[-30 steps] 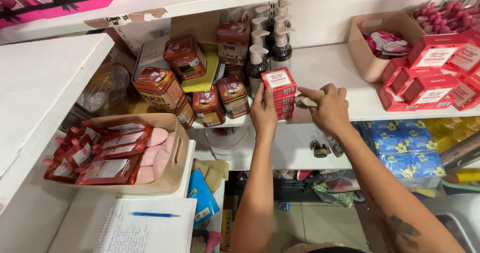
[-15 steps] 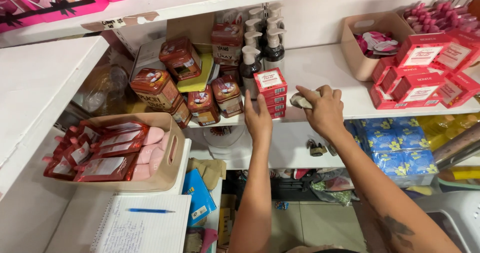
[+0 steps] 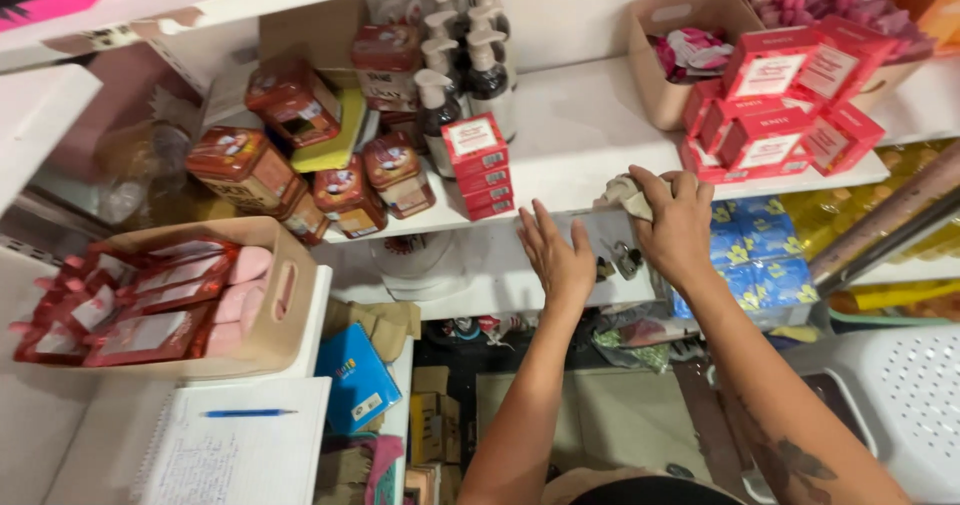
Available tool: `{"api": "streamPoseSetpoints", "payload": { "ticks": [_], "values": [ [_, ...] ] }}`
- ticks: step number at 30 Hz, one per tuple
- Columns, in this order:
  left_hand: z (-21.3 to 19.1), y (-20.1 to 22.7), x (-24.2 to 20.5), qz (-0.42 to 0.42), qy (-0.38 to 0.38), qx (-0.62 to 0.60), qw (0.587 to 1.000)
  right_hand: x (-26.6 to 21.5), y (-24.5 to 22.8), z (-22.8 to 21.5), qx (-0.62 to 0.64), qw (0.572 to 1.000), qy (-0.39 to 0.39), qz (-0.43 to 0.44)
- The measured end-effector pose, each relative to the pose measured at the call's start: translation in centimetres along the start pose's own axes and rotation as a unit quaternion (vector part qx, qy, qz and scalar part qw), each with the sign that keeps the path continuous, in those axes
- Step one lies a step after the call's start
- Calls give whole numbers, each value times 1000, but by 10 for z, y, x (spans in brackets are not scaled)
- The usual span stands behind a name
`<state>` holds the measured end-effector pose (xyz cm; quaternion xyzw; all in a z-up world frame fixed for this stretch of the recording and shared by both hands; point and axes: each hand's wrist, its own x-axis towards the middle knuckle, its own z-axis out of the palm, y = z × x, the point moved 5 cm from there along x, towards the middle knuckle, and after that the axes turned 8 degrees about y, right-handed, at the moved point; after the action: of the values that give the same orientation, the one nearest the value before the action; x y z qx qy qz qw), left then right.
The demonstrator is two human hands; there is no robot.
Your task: Wiping and organizing various beauty products on a shelf.
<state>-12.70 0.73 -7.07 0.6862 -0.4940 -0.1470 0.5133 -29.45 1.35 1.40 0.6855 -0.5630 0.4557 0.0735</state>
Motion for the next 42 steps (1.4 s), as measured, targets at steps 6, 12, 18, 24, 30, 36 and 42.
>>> {"api": "streamPoseSetpoints", "payload": {
  "ticks": [6, 12, 18, 24, 30, 36, 42],
  "values": [
    [47, 39, -24, 98, -2, 10, 995, -1, 40, -44, 0, 999, 25, -25],
    [93, 78, -42, 149, -3, 10, 989, 0, 82, -92, 14, 999, 44, -6],
    [136, 129, -43, 165, -9, -19, 986, 4, 140, -127, 16, 999, 47, 4],
    [157, 164, -45, 210, 36, -24, 977, 22, 193, -137, 9, 999, 39, -23],
    [167, 174, -26, 215, 77, 2, 974, 48, 185, -135, 50, 998, -6, -33],
    [164, 176, -17, 180, 61, 15, 982, 63, 214, -108, 58, 997, -11, -57],
    [173, 187, -26, 261, 57, 47, 962, 85, 230, -100, 147, 986, -59, -59]
  ]
}}
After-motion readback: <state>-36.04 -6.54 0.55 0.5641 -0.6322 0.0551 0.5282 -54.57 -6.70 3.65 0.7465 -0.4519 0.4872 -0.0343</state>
